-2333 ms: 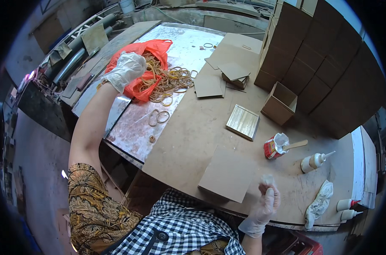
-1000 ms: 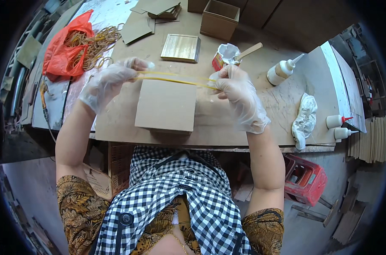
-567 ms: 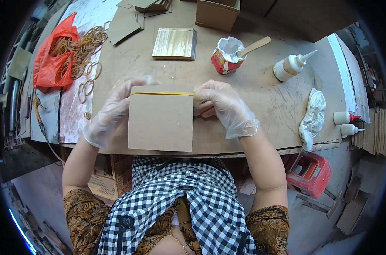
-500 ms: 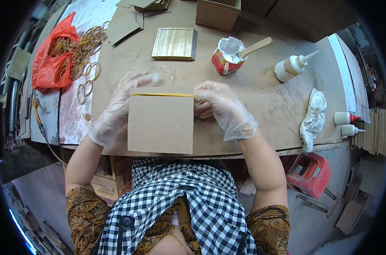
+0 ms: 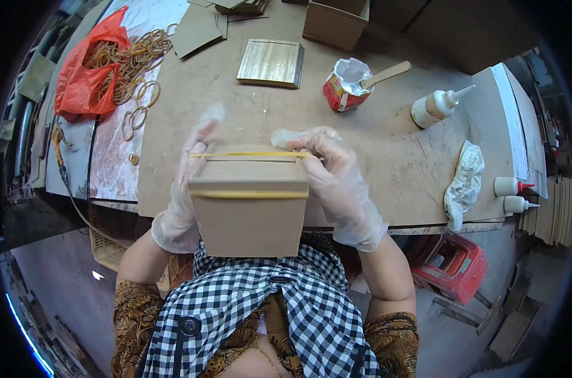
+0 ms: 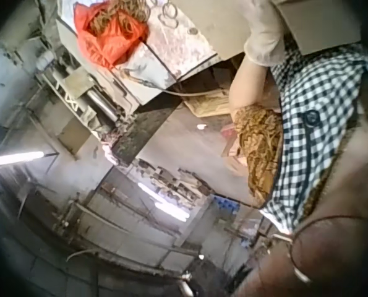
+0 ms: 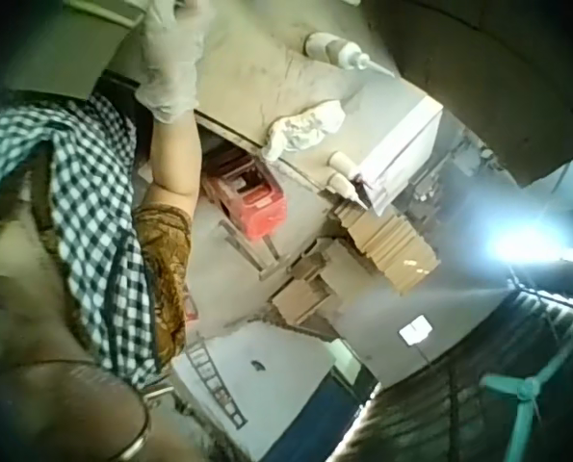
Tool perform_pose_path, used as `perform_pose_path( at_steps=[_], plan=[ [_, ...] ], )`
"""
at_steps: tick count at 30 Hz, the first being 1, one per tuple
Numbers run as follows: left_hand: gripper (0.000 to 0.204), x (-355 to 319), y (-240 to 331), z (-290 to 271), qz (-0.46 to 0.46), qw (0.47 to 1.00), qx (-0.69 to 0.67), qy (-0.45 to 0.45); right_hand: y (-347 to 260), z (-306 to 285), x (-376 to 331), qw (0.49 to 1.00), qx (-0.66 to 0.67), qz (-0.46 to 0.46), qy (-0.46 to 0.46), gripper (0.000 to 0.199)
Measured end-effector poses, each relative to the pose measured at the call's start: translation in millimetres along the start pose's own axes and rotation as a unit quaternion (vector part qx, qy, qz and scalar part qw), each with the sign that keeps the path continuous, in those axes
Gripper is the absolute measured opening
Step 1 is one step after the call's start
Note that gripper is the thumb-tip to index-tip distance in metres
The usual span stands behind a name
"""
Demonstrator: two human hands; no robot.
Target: The person assembles small cardboard boxes by hand. They align and press the flaps of the cardboard pieces together to form the box structure, then secure the assembled boxes with rubber bands. The person repeats this process for multiple boxes, placing the finished units on the table.
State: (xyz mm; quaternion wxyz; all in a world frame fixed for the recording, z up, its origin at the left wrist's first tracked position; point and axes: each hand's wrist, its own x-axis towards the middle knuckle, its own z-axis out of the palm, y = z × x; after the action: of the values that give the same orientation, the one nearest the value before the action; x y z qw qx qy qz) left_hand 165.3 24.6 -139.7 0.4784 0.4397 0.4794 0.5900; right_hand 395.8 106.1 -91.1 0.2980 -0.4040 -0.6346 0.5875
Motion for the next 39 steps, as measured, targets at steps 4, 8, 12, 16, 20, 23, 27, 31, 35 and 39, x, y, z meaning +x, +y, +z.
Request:
perform_pose_path(
  at_steps=[4,8,12,16,20,23,27,31,35,39],
  plan=[
    [0.055,8,26,19,0.120,0.986,-0.110,-0.029,-19,-5,-2,0.950,-0.199,-0.240,-0.006,0.064],
    [0.056,15,4,-3,0.147,0.985,0.005,-0.088,0,-8,5,0.966,-0.128,-0.205,-0.088,0.087],
    [0.053,7,-3,-6,0.126,0.990,-0.054,-0.043,1,15,12,0.975,0.125,-0.178,-0.041,0.075],
    [0.047,13,2,-2,0.096,0.991,-0.093,-0.009,19,20,26,0.973,0.188,-0.123,0.051,0.048],
    [0.033,18,18,6,0.037,0.980,-0.194,0.029,19,27,39,0.961,0.239,-0.070,0.121,0.031],
    [0.021,26,12,-5,0.004,0.980,-0.196,0.017,13,33,44,0.946,0.276,-0.025,0.166,0.028],
    [0.019,26,21,4,-0.021,0.966,-0.250,0.062,18,39,49,0.940,0.271,-0.024,0.206,0.028],
    [0.020,30,22,-1,-0.055,0.972,-0.215,0.074,17,44,37,0.928,0.302,-0.008,0.218,0.025],
    [0.027,39,-11,-17,-0.027,0.980,-0.190,0.061,22,46,40,0.923,0.326,-0.026,0.205,0.026],
    [0.025,30,-10,4,0.036,0.982,-0.106,0.154,29,54,45,0.897,0.369,-0.067,0.233,0.029]
  ],
)
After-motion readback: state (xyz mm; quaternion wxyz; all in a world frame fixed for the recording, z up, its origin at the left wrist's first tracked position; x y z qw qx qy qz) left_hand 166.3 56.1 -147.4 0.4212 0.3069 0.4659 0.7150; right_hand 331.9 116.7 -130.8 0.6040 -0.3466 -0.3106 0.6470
